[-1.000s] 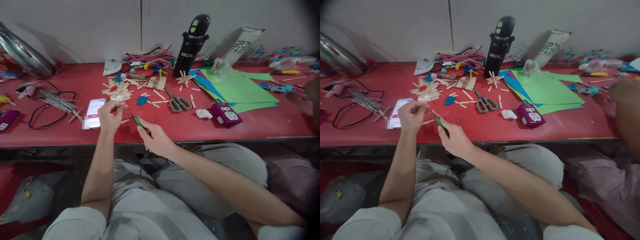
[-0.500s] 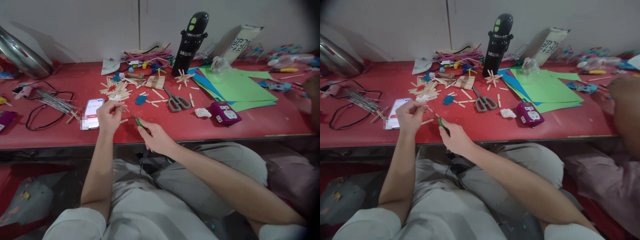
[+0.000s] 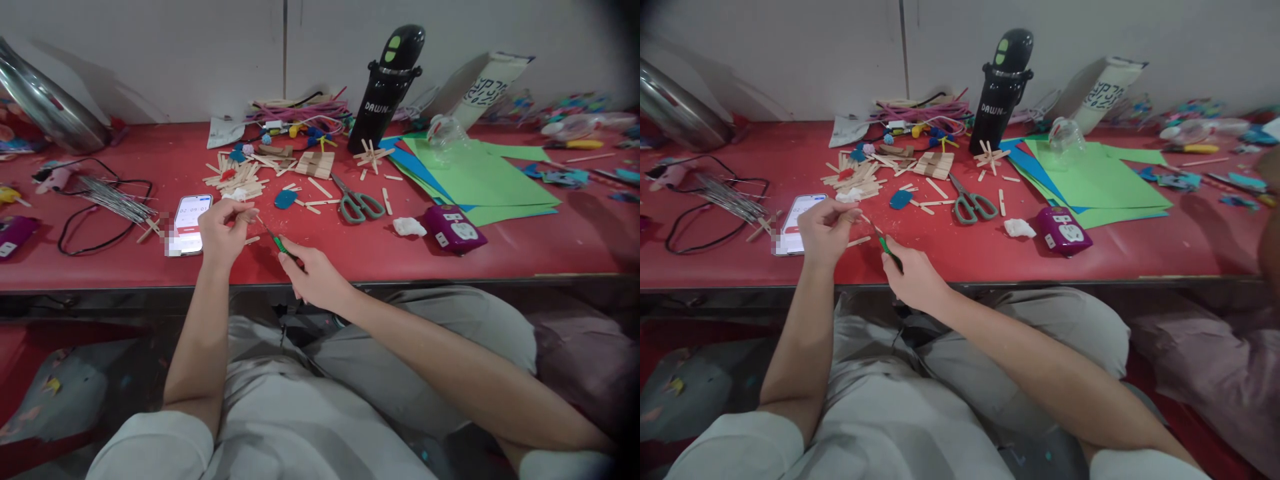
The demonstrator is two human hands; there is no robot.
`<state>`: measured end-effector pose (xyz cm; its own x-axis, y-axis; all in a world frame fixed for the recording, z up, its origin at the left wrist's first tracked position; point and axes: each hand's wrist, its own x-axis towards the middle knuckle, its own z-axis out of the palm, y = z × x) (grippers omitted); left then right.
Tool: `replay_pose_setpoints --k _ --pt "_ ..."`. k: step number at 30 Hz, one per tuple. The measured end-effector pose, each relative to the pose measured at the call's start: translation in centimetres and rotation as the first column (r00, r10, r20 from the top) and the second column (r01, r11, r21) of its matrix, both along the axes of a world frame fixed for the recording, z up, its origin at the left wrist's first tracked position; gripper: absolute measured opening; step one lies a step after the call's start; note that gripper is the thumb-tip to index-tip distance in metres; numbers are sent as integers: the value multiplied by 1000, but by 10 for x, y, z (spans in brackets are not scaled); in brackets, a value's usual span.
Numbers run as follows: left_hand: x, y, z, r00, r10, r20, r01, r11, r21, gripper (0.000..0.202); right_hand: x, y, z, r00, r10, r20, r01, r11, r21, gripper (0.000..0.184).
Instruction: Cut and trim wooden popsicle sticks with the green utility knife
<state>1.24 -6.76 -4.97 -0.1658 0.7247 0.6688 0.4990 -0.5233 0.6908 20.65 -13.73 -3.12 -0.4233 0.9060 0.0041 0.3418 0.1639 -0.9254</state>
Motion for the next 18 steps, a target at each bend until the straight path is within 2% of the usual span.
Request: replay_pose_setpoints --k 5,13,18 --pt "0 0 0 1000 -17 -22 17 1000 1 3 1 -2 5 995 -21 -93 21 1000 2 50" --pt "-1 0 -1 1000 -9 -5 9 1000 0 3 1 0 2 997 -10 -76 7 999 -46 47" --pt "0 -1 0 1000 -26 5 26 1000 3 4 0 0 3 996 -12 -86 9 1000 -26 45"
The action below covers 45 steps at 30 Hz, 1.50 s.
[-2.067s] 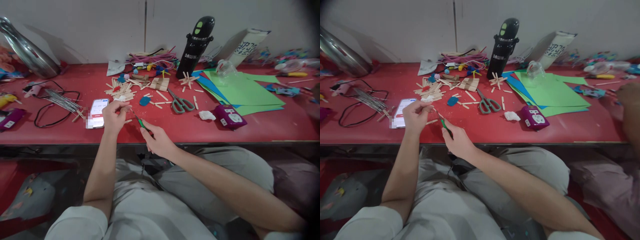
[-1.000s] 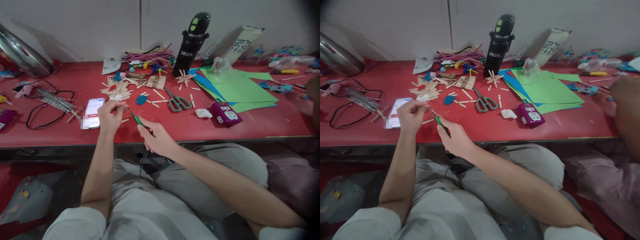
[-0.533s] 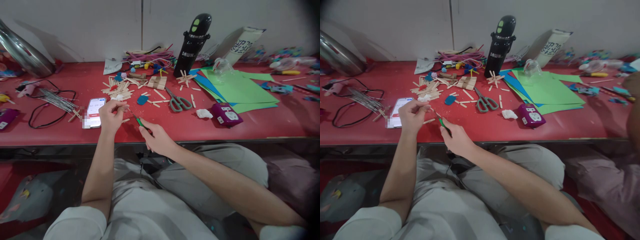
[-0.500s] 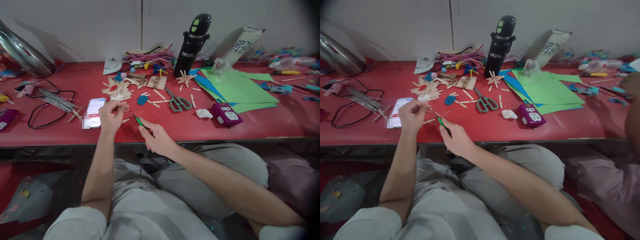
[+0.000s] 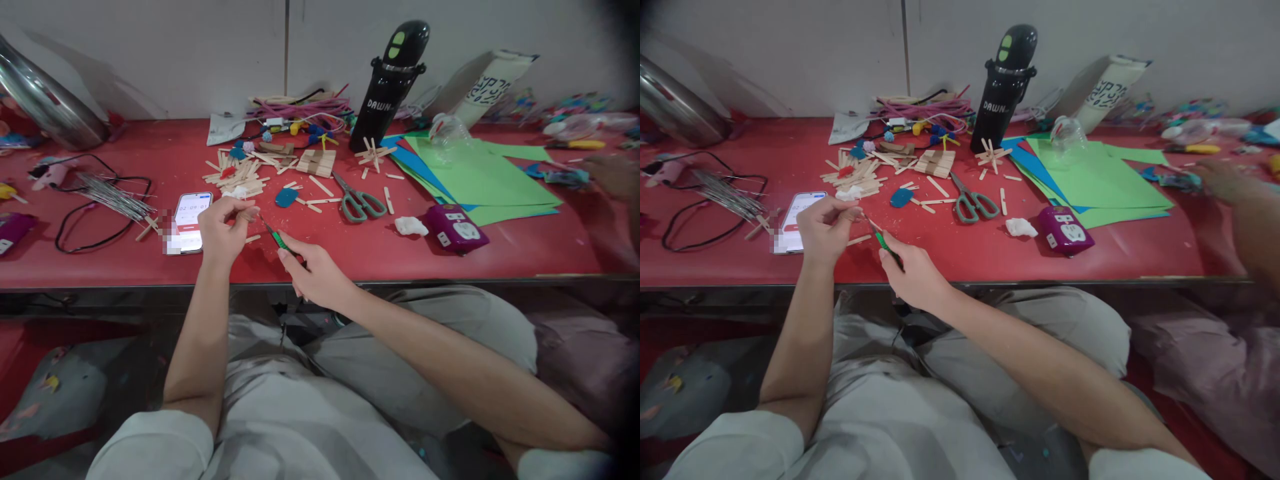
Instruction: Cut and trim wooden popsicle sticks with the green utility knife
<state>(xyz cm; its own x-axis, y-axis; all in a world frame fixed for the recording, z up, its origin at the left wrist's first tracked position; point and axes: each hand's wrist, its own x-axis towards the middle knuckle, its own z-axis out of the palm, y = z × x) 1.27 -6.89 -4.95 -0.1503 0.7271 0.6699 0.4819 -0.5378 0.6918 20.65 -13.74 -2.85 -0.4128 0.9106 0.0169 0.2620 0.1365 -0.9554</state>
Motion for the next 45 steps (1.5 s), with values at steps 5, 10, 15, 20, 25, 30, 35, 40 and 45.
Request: replay_pose_setpoints --k 5,10,15,20,25,30,35,40,45 --pt "-1 0 -1 1000 -6 9 6 1000 -4 4 1 1 1 1000 1 25 -1 1000 -7 44" --pt "-2 0 -1 1000 -2 -13 3 1000 9 3 3 3 2 997 16 76 -18 999 34 43" --pt "-2 2 -1 1000 -30 -3 30 999 21 2 5 9 -1 993 12 113 -12 1000 1 47" --pt "-4 3 -2 999 -18 -28 19 1000 16 6 8 14 -2 996 -59 65 58 998 14 46" --pt "-3 2 -1 999 -9 -44 10 1000 21 4 11 15 -1 996 -85 37 87 995 -52 48" --pt "-2 3 -1 1000 -29 -9 29 1000 4 3 12 13 -1 997 -75 17 76 996 -49 46" --pt "-2 4 -1 997 -64 30 64 998 0 2 12 13 0 998 -67 11 67 997 -40 48" --pt "-3 5 -2 997 -63 40 64 998 -27 4 12 12 -2 998 -62 11 63 997 -35 47" --pt "-3 5 -2 996 -68 50 70 997 -40 4 12 10 0 998 -59 -4 58 995 -79 47"
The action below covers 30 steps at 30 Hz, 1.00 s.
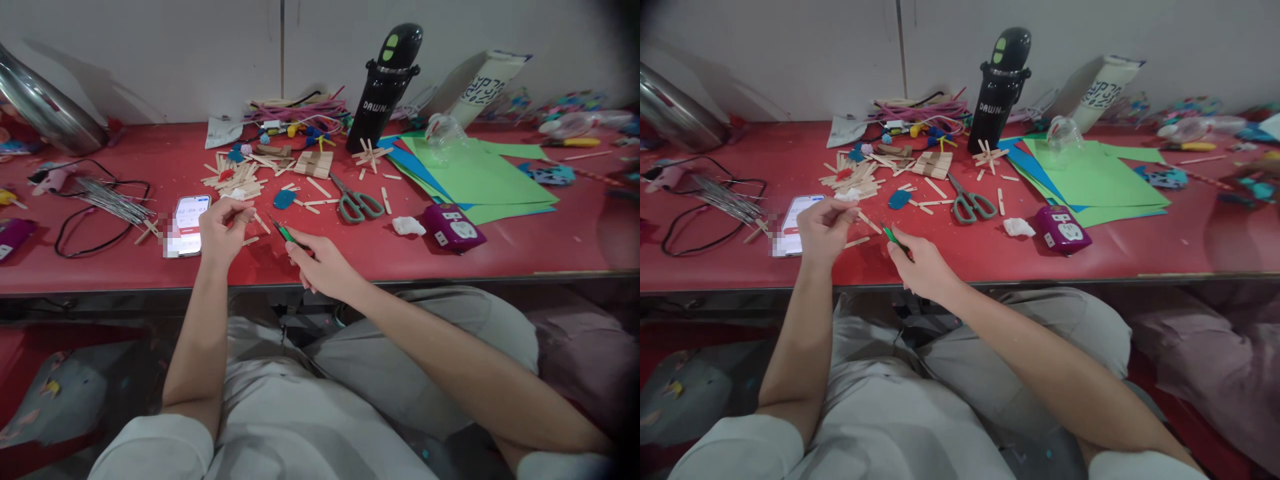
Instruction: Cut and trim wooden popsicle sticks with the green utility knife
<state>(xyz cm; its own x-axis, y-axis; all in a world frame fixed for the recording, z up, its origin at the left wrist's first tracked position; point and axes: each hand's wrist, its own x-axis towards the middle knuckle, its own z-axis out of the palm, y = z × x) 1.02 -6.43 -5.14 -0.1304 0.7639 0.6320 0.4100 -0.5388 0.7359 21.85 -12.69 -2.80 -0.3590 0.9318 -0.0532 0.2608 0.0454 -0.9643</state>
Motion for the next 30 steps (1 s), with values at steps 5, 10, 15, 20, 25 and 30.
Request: replay_pose_setpoints --k 5,10,15,20,25,30 --pt "2 -1 1 999 -21 36 21 1000 13 6 -3 -5 2 997 22 -71 -23 999 -22 49" --pt "3 0 2 999 -18 40 17 1000 26 5 -9 -6 -3 998 68 -12 -69 997 -20 47" --pt "3 0 1 999 -13 43 11 1000 28 5 -10 -10 2 996 53 -68 -56 998 -31 48" --pt "3 -1 1 999 -9 41 8 1000 24 4 -9 -10 -1 998 59 31 -57 997 -58 54" --pt "3 -1 1 999 -3 39 2 1000 7 5 -11 -11 -3 998 46 -36 -46 999 -14 57" --pt "3 -2 2 999 7 39 -7 1000 10 4 -11 -12 -2 998 63 5 -63 997 -54 60"
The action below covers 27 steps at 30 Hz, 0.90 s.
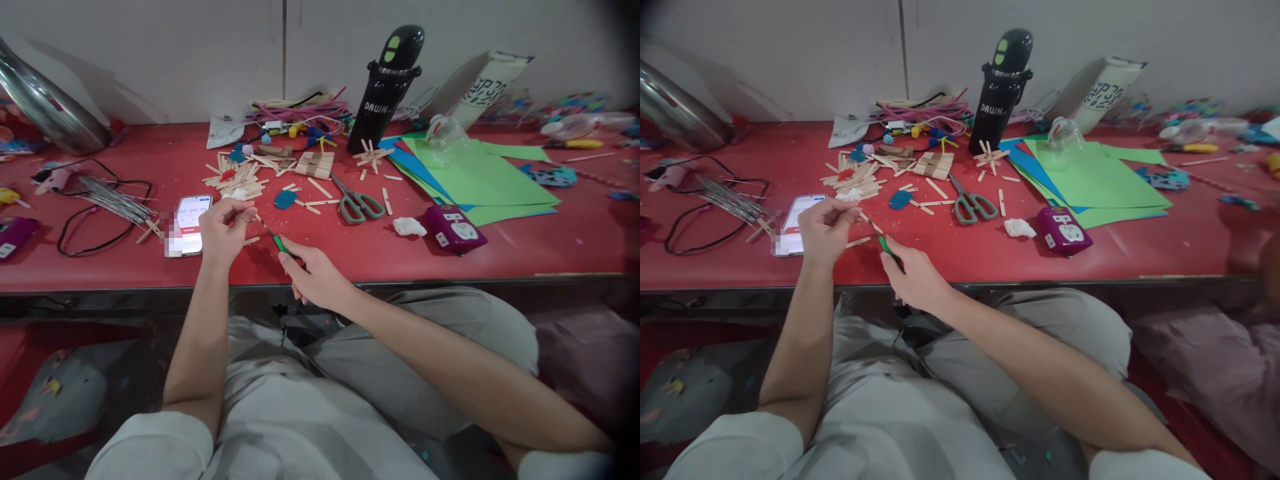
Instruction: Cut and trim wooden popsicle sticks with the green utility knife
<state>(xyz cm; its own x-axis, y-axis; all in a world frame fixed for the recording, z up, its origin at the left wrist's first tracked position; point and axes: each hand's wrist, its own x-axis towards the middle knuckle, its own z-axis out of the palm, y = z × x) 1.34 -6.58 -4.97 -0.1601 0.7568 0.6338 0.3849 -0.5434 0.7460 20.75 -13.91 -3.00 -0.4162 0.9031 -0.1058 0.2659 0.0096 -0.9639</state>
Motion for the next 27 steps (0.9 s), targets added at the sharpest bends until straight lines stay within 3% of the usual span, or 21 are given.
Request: replay_pose_setpoints --k 12,17,19,27 --pt "-2 0 0 999 30 -42 -31 999 -28 4 -1 -4 -3 999 8 50 -16 989 146 53" --pt "-3 1 -1 999 32 -41 -32 999 -14 2 -4 -5 -8 986 -45 162 -23 918 395 49" --pt "-3 1 0 999 29 -36 -29 1000 -6 3 -5 -5 -10 982 -43 183 -42 899 436 50" --pt "-2 -1 1 998 50 -43 -51 998 -27 3 -7 -9 -4 989 11 150 -58 947 315 51"
